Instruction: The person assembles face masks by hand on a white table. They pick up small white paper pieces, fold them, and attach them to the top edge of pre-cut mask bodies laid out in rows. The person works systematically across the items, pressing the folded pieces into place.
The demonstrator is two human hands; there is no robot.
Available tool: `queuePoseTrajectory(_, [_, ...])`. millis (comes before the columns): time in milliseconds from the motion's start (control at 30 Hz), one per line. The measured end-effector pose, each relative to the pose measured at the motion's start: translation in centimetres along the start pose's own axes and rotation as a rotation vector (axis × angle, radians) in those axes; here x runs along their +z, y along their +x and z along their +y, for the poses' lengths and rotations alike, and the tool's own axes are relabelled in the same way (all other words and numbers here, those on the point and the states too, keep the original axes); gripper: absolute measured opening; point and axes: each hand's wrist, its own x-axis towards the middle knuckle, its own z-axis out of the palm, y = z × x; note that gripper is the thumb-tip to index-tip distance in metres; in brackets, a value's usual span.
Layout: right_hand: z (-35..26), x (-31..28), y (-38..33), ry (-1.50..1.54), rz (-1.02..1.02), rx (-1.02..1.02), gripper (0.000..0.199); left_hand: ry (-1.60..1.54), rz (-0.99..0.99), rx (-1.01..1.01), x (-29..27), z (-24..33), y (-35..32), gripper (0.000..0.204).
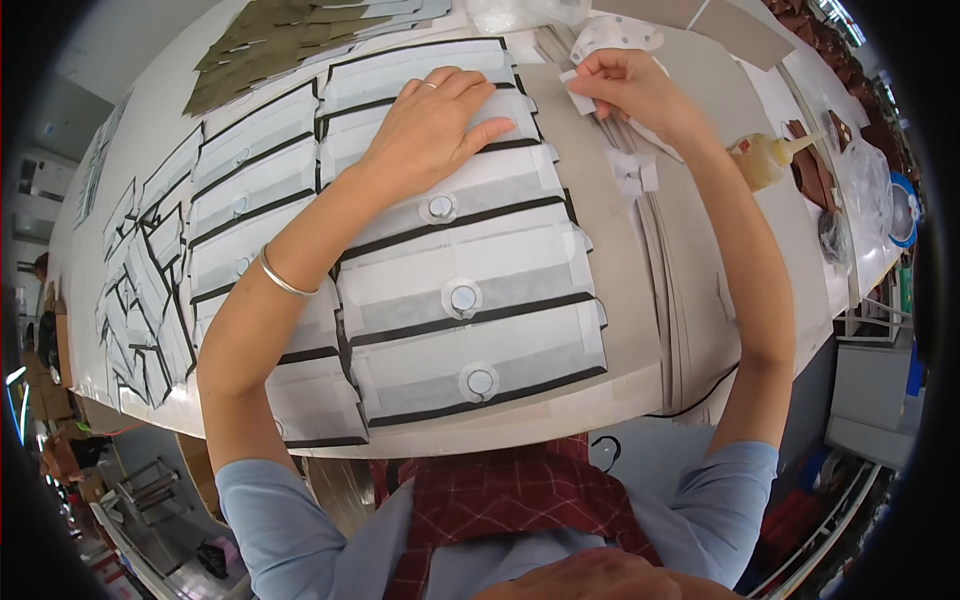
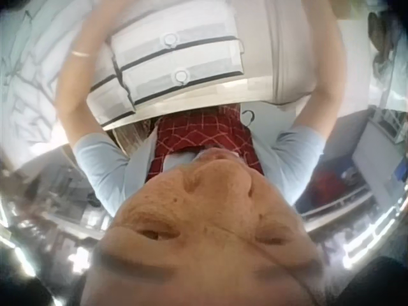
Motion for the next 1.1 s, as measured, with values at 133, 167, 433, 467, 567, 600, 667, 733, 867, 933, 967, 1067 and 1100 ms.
queuePoseTrajectory(133, [0.0,1.8,3.2,0.373,-0.019,0.145,0.025,-0.047,0.043,-0.083,0.3,-2.4,0.5,0.049])
queuePoseTrajectory(167, [-0.4,2.9,4.0,0.435,0.002,0.167,0.025,-0.078,0.03,-0.101,0.3,-2.9,0.8,0.049])
queuePoseTrajectory(433, [1.8,5.7,8.4,0.524,0.009,0.226,0.027,-0.259,-0.01,-0.107,1.6,-3.5,1.7,0.05])
queuePoseTrajectory(467, [2.1,5.7,8.5,0.507,0.012,0.234,0.027,-0.252,-0.016,-0.096,1.8,-3.7,1.8,0.051])
queuePoseTrajectory(567, [1.9,5.9,8.4,0.467,0.022,0.242,0.027,-0.232,-0.018,-0.076,2.1,-3.9,1.7,0.051])
queuePoseTrajectory(600, [1.8,5.8,8.3,0.454,0.031,0.242,0.027,-0.226,-0.016,-0.067,2.1,-3.9,1.8,0.051])
queuePoseTrajectory(667, [2.7,5.8,8.7,0.456,0.028,0.208,0.027,-0.204,-0.016,-0.047,2.1,-3.6,2.0,0.05])
queuePoseTrajectory(733, [3.1,6.1,8.9,0.448,0.036,0.185,0.026,-0.179,-0.012,-0.024,2.1,-3.6,2.0,0.049])
queuePoseTrajectory(867, [3.2,6.6,8.9,0.439,0.074,0.171,0.025,-0.119,-0.007,0.028,2.5,-3.8,2.1,0.048])
queuePoseTrajectory(933, [3.2,6.6,8.9,0.435,0.082,0.173,0.025,-0.084,0.004,0.043,2.7,-3.8,2.2,0.048])
queuePoseTrajectory(967, [3.2,6.7,9.0,0.426,0.082,0.177,0.025,-0.068,0.016,0.049,2.8,-3.7,2.2,0.048])
queuePoseTrajectory(1067, [3.3,6.6,9.0,0.403,0.08,0.184,0.024,-0.031,0.016,0.06,2.9,-3.6,2.5,0.048])
queuePoseTrajectory(1100, [3.3,6.6,9.1,0.396,0.077,0.184,0.024,-0.018,0.011,0.062,2.9,-3.7,2.6,0.048])
